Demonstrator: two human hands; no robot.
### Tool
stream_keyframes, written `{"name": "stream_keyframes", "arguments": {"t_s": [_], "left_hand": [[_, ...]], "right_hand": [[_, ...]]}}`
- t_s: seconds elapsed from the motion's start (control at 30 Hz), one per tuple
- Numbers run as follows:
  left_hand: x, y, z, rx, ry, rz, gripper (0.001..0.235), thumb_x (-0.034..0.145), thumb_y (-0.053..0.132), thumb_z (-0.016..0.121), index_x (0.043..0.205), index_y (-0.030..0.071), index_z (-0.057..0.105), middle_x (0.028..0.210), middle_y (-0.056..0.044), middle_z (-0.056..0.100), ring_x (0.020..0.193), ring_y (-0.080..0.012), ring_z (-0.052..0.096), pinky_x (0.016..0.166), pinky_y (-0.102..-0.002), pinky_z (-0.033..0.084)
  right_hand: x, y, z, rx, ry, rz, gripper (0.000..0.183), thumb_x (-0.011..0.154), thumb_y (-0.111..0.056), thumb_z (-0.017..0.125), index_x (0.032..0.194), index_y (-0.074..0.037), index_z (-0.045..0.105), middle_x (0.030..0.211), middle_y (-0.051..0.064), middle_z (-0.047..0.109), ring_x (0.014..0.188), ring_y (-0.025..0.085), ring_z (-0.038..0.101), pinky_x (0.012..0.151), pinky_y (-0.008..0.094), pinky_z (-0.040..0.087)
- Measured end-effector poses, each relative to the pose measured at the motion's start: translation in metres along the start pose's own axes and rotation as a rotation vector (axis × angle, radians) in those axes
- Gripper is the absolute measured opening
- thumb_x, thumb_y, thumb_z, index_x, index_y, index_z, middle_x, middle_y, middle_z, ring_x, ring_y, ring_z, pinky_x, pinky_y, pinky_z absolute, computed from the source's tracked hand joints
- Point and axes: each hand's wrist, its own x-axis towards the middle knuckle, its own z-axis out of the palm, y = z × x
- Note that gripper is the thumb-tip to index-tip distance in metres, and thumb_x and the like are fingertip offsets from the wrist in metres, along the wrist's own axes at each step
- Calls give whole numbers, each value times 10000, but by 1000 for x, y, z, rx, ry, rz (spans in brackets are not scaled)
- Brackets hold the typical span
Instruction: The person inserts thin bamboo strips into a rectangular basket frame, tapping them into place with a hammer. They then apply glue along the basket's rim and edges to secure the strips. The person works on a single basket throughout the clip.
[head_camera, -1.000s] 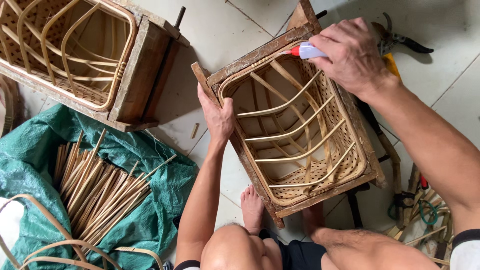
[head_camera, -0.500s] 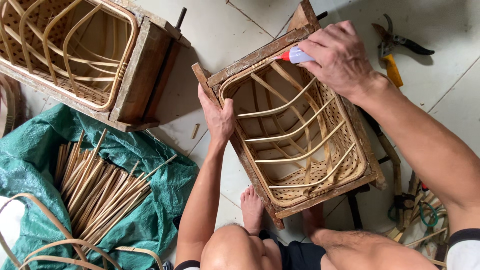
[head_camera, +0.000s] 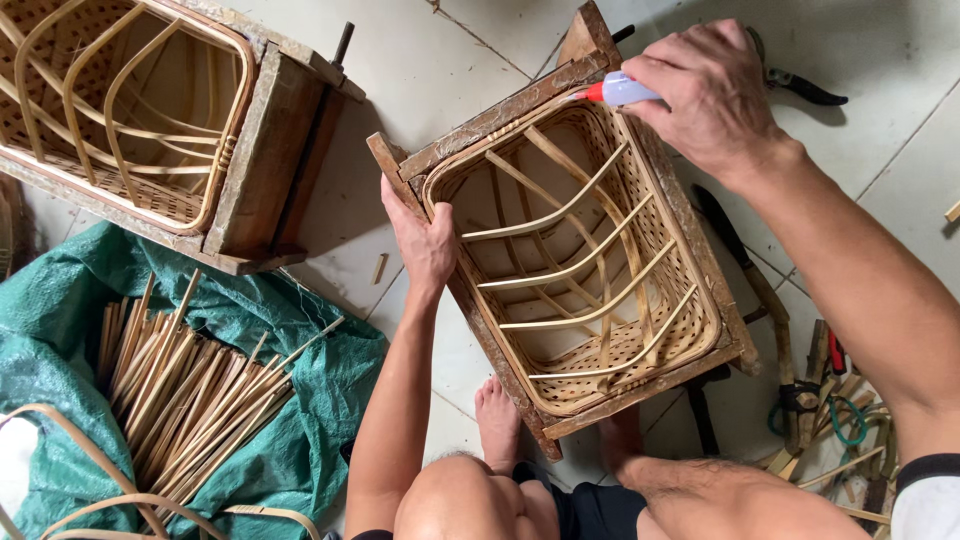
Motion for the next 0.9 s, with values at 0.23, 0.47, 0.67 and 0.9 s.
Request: {"name": "stream_keyframes", "arguments": {"t_s": [0.23,0.47,0.67,0.9], "left_hand": [[0,-12,0,18,2,-40,858,869,123,586,1612,-13,178,1509,-255,449,1323,-343,537,1142,-406,419],[1,-23,1,-97,-18,12,828,894,72,580,1611,-8,172,1412,-226,530,1213,-295,597,1077,-379,480],[2,-14,0,-85,-21,-7,813,898,49,581,1600,2,174,1339,-210,551,1075,-259,609,959,-366,536],[2,-12,-2,12,-15,42,841,916,37,594,1621,-11,138,1354,-218,544,1039,-252,621,909,-353,545]], "right_hand": [[-9,2,-18,81,-11,108,302,990,-282,871,1185,-88,745,1097,51,751,1001,179,664,992,390,464],[-80,-47,-44,1155,-19,700,423,1016,-386,731,1142,12,666,1001,126,719,840,154,750,707,272,664],[-94,-70,-31,1410,-108,1061,414,933,-405,684,973,6,659,803,91,662,601,130,680,536,258,589],[-82,-59,-24,1464,-96,1095,417,915,-444,701,902,-30,652,728,59,643,547,99,648,503,238,585]]}}
